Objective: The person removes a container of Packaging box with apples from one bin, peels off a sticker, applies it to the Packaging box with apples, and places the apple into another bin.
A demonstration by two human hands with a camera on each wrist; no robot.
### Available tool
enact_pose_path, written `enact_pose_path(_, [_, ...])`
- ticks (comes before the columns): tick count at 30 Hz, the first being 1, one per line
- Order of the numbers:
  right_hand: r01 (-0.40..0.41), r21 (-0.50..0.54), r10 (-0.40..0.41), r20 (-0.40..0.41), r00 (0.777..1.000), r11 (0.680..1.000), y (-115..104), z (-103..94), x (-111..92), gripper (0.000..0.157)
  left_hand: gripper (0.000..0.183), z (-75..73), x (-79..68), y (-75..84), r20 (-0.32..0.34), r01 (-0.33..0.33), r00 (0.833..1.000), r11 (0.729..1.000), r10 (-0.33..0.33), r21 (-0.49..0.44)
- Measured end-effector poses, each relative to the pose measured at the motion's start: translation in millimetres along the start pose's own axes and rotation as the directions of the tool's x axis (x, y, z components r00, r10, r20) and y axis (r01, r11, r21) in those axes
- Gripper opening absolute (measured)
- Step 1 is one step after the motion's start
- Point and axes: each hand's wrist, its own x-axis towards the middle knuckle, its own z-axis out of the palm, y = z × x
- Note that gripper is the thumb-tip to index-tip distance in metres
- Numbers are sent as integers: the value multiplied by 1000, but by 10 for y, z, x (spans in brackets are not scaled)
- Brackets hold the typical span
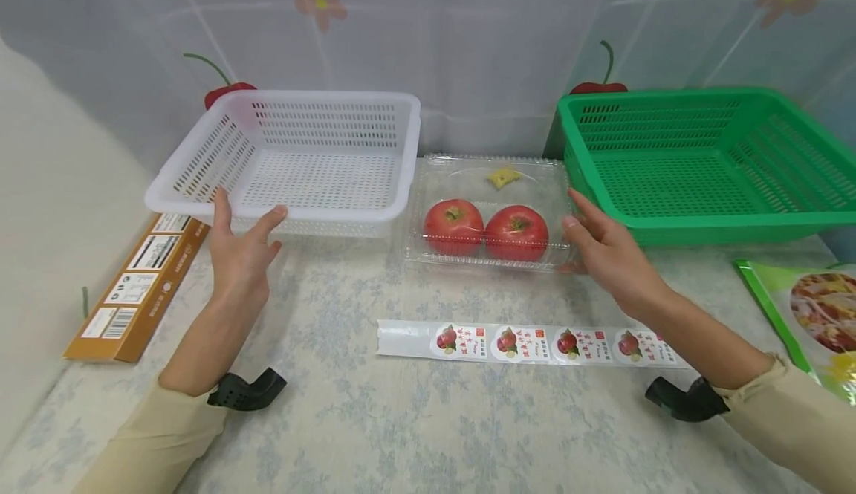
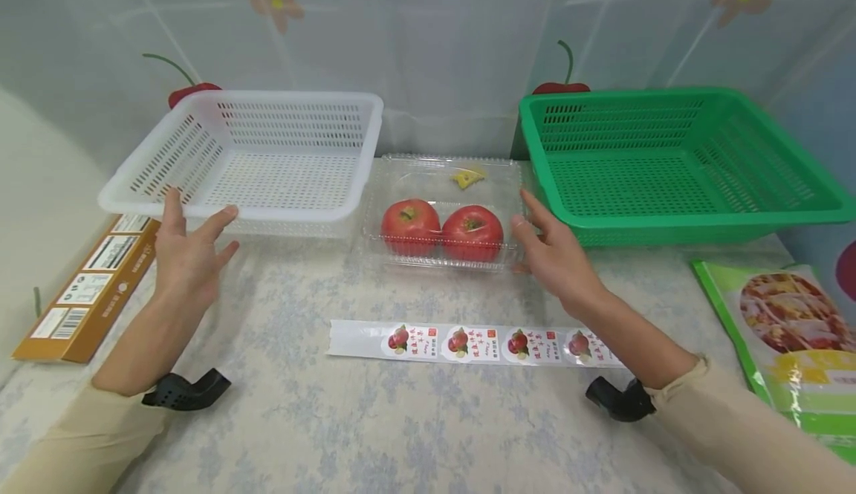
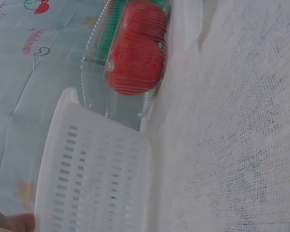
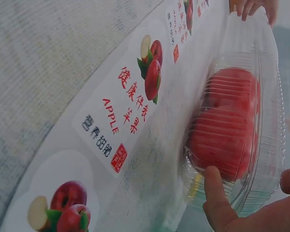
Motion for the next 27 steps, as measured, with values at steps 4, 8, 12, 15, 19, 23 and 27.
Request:
enact_pose_path(4, [113,-182,-114,4,993,977,15,-5,-158,62,99,7,-1,7,20,5,1000,1000,-5,-4])
enact_pose_path(8, [253,-368,-292,-53,955,895,-2,43,-382,60,97,-46,-12,31,114,12,993,998,-6,-54])
enact_pose_path(12, [339,-485,-448,-126,885,806,-31,138,-567,56,93,-121,-52,62,190,40,982,993,-17,-115])
enact_pose_path(15, [416,-486,-530,-120,839,769,-38,232,-640,51,87,-111,-129,50,153,24,988,992,-6,-120])
enact_pose_path(19, [481,-408,-532,-15,846,776,-48,405,-666,42,62,13,-322,-16,52,-35,998,989,43,-146])
enact_pose_path(23, [487,-354,-460,163,873,799,-64,612,-609,34,35,155,-553,-116,149,-98,983,994,104,-46])
enact_pose_path(27, [499,-358,-416,286,863,789,-76,824,-502,30,34,272,-750,-258,465,-243,881,928,89,282])
